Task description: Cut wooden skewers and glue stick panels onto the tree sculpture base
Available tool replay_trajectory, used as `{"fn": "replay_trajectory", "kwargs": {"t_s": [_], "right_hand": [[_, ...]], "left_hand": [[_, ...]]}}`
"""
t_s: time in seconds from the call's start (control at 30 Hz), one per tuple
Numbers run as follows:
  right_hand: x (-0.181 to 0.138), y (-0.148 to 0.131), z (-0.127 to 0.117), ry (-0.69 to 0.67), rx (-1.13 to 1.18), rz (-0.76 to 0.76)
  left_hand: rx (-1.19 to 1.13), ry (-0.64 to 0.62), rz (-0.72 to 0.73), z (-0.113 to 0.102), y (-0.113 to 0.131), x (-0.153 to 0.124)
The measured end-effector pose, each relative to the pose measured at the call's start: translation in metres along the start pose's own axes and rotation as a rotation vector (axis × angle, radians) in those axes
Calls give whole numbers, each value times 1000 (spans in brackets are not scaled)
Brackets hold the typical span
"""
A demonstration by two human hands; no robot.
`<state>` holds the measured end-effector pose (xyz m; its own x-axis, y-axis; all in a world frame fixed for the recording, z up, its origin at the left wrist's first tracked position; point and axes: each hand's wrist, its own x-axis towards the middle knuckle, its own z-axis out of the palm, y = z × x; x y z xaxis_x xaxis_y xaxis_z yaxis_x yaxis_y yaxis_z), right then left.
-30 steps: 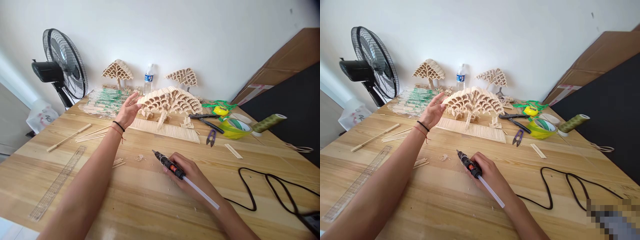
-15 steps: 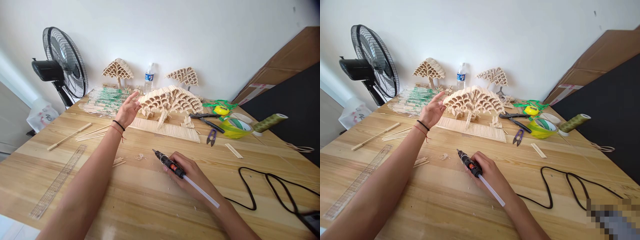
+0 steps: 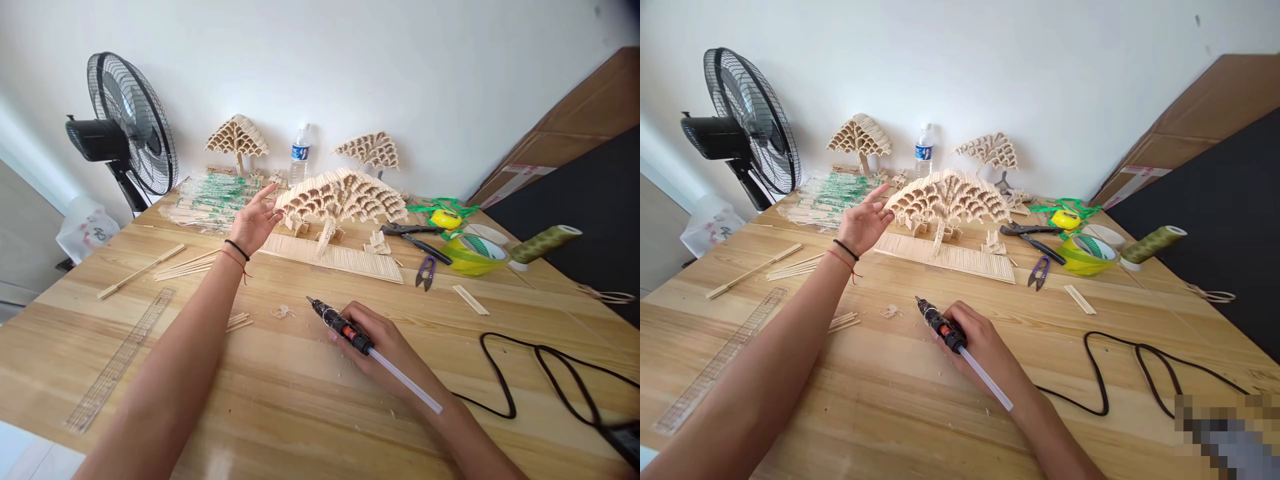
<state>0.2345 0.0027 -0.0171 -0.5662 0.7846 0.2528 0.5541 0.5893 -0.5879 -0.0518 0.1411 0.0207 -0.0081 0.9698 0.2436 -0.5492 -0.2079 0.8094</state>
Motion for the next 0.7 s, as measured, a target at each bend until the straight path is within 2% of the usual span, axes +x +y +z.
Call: {"fn": "replay_trajectory", "kwargs": {"t_s": [0.1, 0.2, 0.37, 0.43, 0.7], "right_hand": [[0, -2, -1, -5, -1, 7], [0, -2, -1, -3, 3, 7], [1, -1, -1, 0, 7, 15], [1, -1, -1, 6, 15, 15], [1, -2, -1, -1, 33, 21]], "left_hand": [[-8, -26, -15, -3, 0, -1], [-20, 0, -27, -10, 0, 0], [47, 244, -8, -21, -6, 7], [82, 297, 1, -24, -9, 9], [153, 256, 30, -19, -15, 7]]}}
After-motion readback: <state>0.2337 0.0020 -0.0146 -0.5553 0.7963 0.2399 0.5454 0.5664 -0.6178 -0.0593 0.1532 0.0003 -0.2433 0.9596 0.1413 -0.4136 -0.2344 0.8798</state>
